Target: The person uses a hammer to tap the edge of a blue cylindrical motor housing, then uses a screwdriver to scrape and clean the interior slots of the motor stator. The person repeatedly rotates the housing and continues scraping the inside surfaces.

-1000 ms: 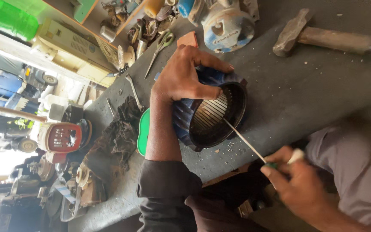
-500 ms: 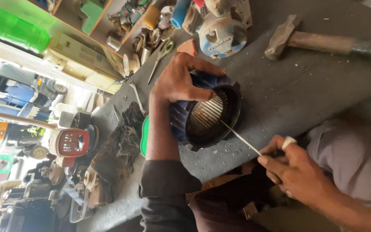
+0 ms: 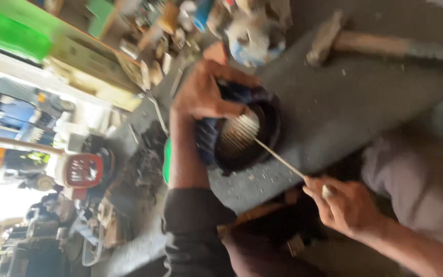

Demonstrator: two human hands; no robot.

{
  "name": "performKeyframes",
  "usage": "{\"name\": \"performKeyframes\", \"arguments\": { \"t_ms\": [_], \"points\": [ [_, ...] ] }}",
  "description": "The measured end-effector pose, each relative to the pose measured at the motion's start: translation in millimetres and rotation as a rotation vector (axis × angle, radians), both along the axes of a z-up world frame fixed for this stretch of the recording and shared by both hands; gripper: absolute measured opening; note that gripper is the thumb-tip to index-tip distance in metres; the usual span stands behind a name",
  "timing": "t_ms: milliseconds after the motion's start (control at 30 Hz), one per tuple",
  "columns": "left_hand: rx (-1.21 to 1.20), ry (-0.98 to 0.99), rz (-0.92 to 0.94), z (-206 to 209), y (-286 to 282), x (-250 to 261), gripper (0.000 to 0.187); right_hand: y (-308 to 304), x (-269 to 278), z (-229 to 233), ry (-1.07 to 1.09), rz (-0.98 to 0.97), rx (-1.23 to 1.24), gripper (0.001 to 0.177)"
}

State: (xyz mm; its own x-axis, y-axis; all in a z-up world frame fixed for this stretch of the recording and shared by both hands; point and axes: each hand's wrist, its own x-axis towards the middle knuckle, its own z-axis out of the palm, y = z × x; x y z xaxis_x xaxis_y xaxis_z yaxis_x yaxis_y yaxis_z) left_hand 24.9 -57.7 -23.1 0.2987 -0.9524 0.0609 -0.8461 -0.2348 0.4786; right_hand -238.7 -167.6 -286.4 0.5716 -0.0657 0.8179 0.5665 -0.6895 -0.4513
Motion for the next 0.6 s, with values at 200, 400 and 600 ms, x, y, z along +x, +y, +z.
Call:
{"name": "performKeyframes", "arguments": {
  "t_ms": [200,400,600],
  "points": [
    [-0.007,-0.012,-0.059,1,14,11,0.048,18,-12,2,0.894,0.288,0.859,0.018],
    [-0.018,0.026,-0.049,1,11,12,0.047,21,-39,24,0.874,0.171,0.703,0.024],
    [-0.162,0.053,0.012,5,20,1,0.021,1,-24,41,1.137,0.114,0.75,0.028]
  ]
}}
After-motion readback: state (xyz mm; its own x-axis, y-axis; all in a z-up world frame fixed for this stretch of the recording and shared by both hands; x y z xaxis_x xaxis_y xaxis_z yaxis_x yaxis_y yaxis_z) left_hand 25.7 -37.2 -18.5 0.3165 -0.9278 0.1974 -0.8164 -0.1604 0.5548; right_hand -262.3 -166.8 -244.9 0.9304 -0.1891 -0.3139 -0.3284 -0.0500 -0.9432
